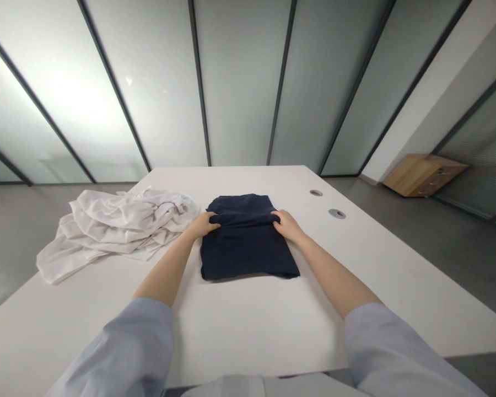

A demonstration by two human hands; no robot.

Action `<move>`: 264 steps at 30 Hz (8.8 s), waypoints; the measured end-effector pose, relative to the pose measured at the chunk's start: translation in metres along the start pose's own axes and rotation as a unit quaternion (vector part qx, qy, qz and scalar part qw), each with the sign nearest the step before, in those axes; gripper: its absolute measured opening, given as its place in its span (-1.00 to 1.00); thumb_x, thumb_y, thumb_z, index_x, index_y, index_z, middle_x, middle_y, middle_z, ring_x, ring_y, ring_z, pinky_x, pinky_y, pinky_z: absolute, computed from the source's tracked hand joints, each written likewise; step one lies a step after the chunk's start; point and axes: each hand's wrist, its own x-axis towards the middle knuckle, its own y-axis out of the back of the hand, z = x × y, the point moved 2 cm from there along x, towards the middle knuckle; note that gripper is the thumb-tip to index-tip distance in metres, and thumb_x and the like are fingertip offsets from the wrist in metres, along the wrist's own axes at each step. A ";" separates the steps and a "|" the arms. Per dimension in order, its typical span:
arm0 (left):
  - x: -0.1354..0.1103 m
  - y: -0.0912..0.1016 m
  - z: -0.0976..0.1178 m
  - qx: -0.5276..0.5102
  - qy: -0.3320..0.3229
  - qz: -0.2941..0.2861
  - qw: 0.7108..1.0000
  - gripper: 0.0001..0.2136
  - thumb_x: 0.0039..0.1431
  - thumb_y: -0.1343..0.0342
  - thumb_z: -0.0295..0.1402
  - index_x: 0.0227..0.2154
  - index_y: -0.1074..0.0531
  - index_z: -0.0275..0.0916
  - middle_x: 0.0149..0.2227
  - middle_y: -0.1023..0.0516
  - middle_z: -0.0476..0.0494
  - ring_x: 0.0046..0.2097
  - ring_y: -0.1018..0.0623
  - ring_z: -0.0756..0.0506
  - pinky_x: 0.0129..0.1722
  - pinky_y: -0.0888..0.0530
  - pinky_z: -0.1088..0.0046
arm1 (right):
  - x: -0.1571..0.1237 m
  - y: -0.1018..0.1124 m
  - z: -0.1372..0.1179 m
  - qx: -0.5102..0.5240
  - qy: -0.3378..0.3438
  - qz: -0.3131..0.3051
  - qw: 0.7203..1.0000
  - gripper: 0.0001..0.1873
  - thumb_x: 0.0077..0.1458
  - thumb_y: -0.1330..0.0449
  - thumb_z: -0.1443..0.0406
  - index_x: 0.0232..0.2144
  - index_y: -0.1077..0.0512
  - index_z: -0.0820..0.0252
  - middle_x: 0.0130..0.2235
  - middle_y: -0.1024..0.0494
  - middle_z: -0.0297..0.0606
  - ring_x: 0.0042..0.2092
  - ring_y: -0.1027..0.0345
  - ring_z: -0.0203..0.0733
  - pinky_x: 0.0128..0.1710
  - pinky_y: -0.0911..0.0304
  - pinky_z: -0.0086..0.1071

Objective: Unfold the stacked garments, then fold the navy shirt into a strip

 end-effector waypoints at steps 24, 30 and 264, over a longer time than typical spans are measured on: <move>0.037 0.122 0.070 0.089 -0.046 0.005 0.995 -0.66 -0.06 -0.18 -0.12 -0.29 -0.52 -0.26 -0.30 -0.57 -0.10 -0.22 -0.51 -0.16 -0.19 -0.41 0.40 | 0.083 0.089 -0.025 0.128 -0.025 0.124 0.984 -0.88 -0.18 -0.06 0.34 -0.48 -0.36 0.17 -0.55 -0.38 -0.38 -0.47 -0.20 -0.23 -0.44 -0.11 -0.38; 0.044 0.118 0.085 0.167 -0.052 0.221 0.960 -0.63 0.08 -0.08 -0.28 -0.03 -0.37 -0.25 -0.03 -0.47 -0.24 0.09 -0.37 -0.28 0.11 -0.24 0.18 | 0.095 0.102 -0.026 0.034 0.028 0.235 0.971 -0.77 -0.03 -0.08 0.36 -0.26 -0.41 0.18 -0.24 -0.56 -0.19 -0.24 -0.37 -0.10 -0.17 -0.22 -0.27; -0.037 0.052 0.007 0.202 0.049 0.298 0.932 -0.65 0.14 0.00 -0.33 0.01 -0.41 -0.18 0.14 -0.33 -0.26 0.22 -0.20 -0.35 0.22 -0.08 -0.05 | -0.003 -0.025 -0.006 -0.143 -0.024 -0.089 0.985 -0.59 0.21 -0.04 0.19 0.07 -0.41 0.13 0.18 -0.36 -0.13 0.20 -0.20 0.00 0.16 -0.12 -0.18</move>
